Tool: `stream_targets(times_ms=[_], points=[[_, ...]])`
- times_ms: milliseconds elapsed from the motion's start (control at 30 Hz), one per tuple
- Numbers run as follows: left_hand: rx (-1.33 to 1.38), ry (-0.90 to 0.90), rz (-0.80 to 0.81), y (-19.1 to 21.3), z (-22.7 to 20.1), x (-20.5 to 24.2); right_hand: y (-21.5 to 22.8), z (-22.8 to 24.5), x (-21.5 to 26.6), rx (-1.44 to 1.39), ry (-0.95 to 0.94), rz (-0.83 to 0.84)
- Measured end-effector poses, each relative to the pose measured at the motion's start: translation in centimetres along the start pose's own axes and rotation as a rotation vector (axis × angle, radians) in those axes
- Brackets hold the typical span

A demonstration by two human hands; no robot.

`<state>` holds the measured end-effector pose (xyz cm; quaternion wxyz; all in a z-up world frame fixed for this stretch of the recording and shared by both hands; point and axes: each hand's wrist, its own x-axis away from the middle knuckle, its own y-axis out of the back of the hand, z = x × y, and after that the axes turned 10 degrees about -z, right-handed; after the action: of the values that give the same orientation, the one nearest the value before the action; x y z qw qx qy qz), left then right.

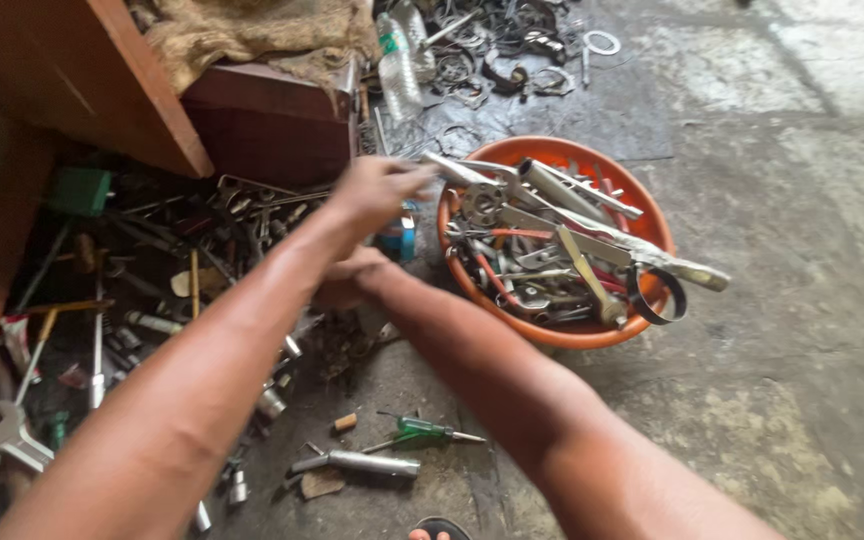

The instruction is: The person cleans various metal tools, including wrenches and pliers, using a grey rag. They pick up each tool from a pile on the floor, wipe it thoroughly, and place it into an orange plastic basin. The process is repeated for multiple items in a cluttered workshop environment.

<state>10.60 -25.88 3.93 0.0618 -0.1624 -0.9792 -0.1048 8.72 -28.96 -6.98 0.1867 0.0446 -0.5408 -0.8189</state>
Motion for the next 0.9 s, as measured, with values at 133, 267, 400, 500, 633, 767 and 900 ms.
stream_targets(times_ms=[133, 267, 400, 500, 633, 767, 900], points=[[-0.232, -0.073, -0.219, 8.8, 8.8, 1.7, -2.0, -2.9, -3.3, -0.210, -0.115, -0.134], [0.051, 0.465, -0.264, 13.9, 12.4, 7.1, -0.2, -0.5, -4.4, -0.847, -0.344, -0.057], [-0.013, 0.218, -0.294, 14.8, 14.0, 9.0, 3.0, 4.5, -4.0, -1.263, -0.492, 0.205], [0.044, 0.296, -0.376, 15.8, 14.2, 10.0, 4.3, 5.4, -4.5, -1.033, -0.296, 0.200], [0.163, 0.297, -0.512, 17.9, 13.7, 11.8, 4.6, 3.4, -6.8, -0.814, -0.242, -0.009], [0.742, 0.205, -0.648, 22.2, 11.8, 15.2, 3.4, -2.0, -7.2, -0.666, -0.373, -0.139], [1.150, -0.027, -0.583, 22.9, 11.8, 20.7, 0.1, -6.5, -7.1, -0.175, -0.196, 0.002]])
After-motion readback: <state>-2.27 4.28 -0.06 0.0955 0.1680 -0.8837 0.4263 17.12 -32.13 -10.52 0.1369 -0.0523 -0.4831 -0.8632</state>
